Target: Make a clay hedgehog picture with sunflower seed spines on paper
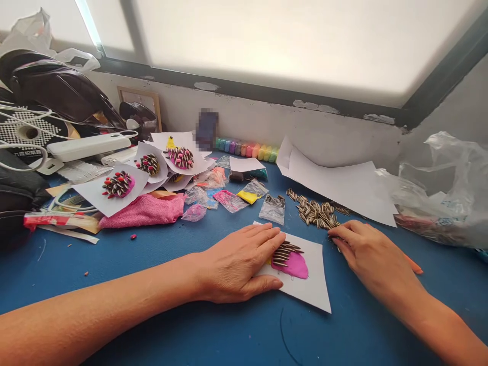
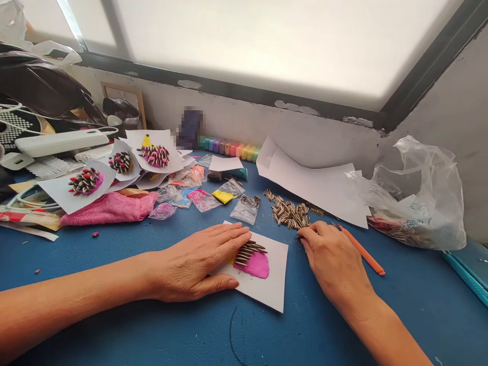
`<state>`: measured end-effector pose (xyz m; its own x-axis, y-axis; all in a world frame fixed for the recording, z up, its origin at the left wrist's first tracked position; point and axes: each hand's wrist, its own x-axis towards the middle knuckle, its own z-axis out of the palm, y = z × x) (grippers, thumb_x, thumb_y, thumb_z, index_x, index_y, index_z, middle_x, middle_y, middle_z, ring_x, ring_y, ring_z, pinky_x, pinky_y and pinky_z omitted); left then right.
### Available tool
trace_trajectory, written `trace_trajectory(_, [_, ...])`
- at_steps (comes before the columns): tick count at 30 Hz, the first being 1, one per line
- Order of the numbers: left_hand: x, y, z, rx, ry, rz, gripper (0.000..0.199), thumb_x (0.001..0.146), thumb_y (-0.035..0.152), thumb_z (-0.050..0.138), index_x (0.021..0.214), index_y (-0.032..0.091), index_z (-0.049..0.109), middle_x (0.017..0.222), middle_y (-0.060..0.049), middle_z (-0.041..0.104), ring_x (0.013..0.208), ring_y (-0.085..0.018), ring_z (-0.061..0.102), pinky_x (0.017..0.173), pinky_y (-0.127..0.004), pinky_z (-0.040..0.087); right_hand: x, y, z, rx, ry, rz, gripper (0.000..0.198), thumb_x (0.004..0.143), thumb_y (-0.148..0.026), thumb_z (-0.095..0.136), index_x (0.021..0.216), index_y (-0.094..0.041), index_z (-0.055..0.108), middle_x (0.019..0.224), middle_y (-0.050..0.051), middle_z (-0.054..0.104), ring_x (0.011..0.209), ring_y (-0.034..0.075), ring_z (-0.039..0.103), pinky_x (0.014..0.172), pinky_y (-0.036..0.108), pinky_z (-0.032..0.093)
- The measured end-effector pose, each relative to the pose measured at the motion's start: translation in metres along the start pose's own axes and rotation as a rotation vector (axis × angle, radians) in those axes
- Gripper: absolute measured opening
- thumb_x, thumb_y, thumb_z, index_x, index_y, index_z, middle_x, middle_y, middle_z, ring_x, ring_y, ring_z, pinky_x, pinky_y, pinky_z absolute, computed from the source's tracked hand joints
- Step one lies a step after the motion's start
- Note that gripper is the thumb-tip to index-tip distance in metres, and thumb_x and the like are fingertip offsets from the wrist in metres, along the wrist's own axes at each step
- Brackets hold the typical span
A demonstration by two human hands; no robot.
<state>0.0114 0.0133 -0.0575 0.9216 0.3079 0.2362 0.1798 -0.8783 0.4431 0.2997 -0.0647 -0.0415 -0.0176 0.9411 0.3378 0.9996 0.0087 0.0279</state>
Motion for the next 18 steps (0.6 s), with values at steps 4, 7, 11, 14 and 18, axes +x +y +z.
trace_trajectory(4, [0.000, 0.000, -0.001, 0.018, -0.021, -0.004, 0.070, 0.100, 0.052, 0.051, 0.152, 0.007, 0.035, 0.156, -0.020, 0.041, 0.148, -0.033, 0.033, 0.123, -0.047, 0.026, 0.001, -0.001, -0.006, 0.009, 0.011, 0.001, 0.033, 0.091, -0.036, 0.041, 0.081, -0.022, 0.068, 0.086, 0.008, 0.071, 0.074, 0.024, 0.067, 0.064, 0.038, 0.049])
trace_trajectory(7, [0.000, 0.001, -0.002, 0.020, -0.021, -0.002, 0.070, 0.100, 0.052, 0.051, 0.152, 0.008, 0.034, 0.156, -0.020, 0.041, 0.148, -0.033, 0.033, 0.123, -0.048, 0.026, 0.001, -0.001, -0.013, 0.021, 0.037, 0.032, 0.034, 0.094, -0.041, 0.039, 0.083, -0.024, 0.066, 0.080, 0.007, 0.072, 0.065, 0.023, 0.065, 0.053, 0.035, 0.044])
trace_trajectory(11, [0.001, 0.001, -0.002, 0.019, -0.010, 0.015, 0.066, 0.100, 0.051, 0.050, 0.150, 0.010, 0.037, 0.154, -0.020, 0.043, 0.147, -0.034, 0.037, 0.121, -0.048, 0.028, -0.001, -0.001, -0.024, 0.053, 0.039, 0.075, 0.039, 0.094, -0.052, 0.043, 0.083, -0.026, 0.070, 0.074, 0.004, 0.073, 0.056, 0.021, 0.064, 0.049, 0.034, 0.044])
trace_trajectory(14, [0.001, 0.001, -0.002, 0.017, -0.003, 0.019, 0.065, 0.100, 0.052, 0.050, 0.149, 0.012, 0.037, 0.153, -0.020, 0.045, 0.146, -0.034, 0.038, 0.121, -0.049, 0.029, -0.005, -0.010, -0.029, 0.203, -0.013, 0.108, 0.037, 0.091, -0.055, 0.051, 0.082, -0.029, 0.074, 0.072, 0.001, 0.074, 0.060, 0.021, 0.068, 0.056, 0.035, 0.052])
trace_trajectory(18, [0.001, 0.000, -0.002, 0.029, -0.011, 0.019, 0.065, 0.100, 0.052, 0.049, 0.150, 0.013, 0.036, 0.153, -0.018, 0.045, 0.147, -0.033, 0.036, 0.121, -0.047, 0.028, -0.010, -0.033, -0.033, 0.519, -0.166, 0.169, 0.030, 0.089, -0.050, 0.057, 0.088, -0.029, 0.078, 0.076, 0.001, 0.077, 0.069, 0.022, 0.072, 0.049, 0.029, 0.052])
